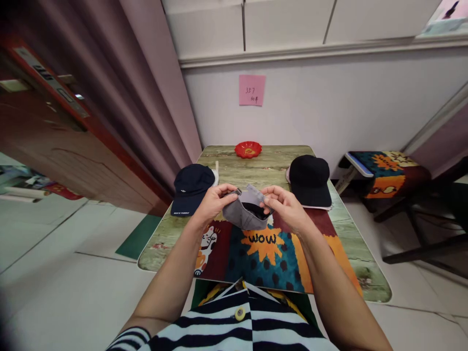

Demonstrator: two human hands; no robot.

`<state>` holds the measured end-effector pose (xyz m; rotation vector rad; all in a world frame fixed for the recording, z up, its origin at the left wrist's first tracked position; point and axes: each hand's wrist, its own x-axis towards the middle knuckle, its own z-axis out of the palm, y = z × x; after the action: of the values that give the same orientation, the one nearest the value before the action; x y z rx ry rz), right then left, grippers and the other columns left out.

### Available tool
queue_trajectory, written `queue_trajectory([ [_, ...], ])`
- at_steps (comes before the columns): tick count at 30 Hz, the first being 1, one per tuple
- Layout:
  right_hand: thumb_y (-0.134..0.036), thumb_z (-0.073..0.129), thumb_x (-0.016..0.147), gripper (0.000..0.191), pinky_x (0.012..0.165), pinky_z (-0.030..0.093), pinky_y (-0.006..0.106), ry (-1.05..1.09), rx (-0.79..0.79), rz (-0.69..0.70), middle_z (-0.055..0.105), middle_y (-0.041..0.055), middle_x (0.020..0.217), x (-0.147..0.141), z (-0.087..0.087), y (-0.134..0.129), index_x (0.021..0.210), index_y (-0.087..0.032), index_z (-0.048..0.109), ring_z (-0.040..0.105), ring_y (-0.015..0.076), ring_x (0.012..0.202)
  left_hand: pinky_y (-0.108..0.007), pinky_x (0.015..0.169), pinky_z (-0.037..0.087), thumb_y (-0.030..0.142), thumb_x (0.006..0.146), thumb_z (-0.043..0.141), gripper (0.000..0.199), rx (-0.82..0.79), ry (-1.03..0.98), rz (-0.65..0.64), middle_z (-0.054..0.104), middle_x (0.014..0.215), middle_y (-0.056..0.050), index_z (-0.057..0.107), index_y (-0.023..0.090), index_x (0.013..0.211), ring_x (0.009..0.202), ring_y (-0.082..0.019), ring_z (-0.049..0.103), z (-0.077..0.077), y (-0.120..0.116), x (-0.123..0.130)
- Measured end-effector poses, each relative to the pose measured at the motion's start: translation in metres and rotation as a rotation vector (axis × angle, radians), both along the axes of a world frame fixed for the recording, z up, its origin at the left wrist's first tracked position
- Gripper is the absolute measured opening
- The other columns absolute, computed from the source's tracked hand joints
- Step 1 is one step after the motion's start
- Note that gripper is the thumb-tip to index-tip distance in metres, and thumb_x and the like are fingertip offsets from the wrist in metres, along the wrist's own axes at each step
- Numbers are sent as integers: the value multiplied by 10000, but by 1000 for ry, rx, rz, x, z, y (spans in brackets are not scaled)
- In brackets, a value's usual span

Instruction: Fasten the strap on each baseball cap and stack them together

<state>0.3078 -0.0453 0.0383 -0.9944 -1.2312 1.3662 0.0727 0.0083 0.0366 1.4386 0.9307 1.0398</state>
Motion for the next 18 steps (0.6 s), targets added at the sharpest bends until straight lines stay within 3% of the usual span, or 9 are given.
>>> queue_trajectory([
  [8,-512,813,760,337,604,471,270,-108,121,-117,654,5,687,-11,9,-4,832,-197,714,580,138,627,-269,748,470,344,753,762,194,43,-28,-54,672,800,-19,691,181,830,744,-143,604,-5,-17,15],
  [13,-529,801,749,357,593,454,265,-102,119,-163,660,3,675,-25,-12,-3,828,-188,733,571,131,602,-275,783,471,340,789,727,175,69,-21,-126,687,825,-19,708,172,833,779,-151,614,-8,-23,21],
  [18,-564,817,692,404,552,429,262,-103,36,-188,667,10,656,-38,-36,-10,787,-181,728,559,127,563,-278,756,470,330,767,754,197,48,-42,-4,671,782,0,654,196,869,737,-147,616,-28,-36,30],
])
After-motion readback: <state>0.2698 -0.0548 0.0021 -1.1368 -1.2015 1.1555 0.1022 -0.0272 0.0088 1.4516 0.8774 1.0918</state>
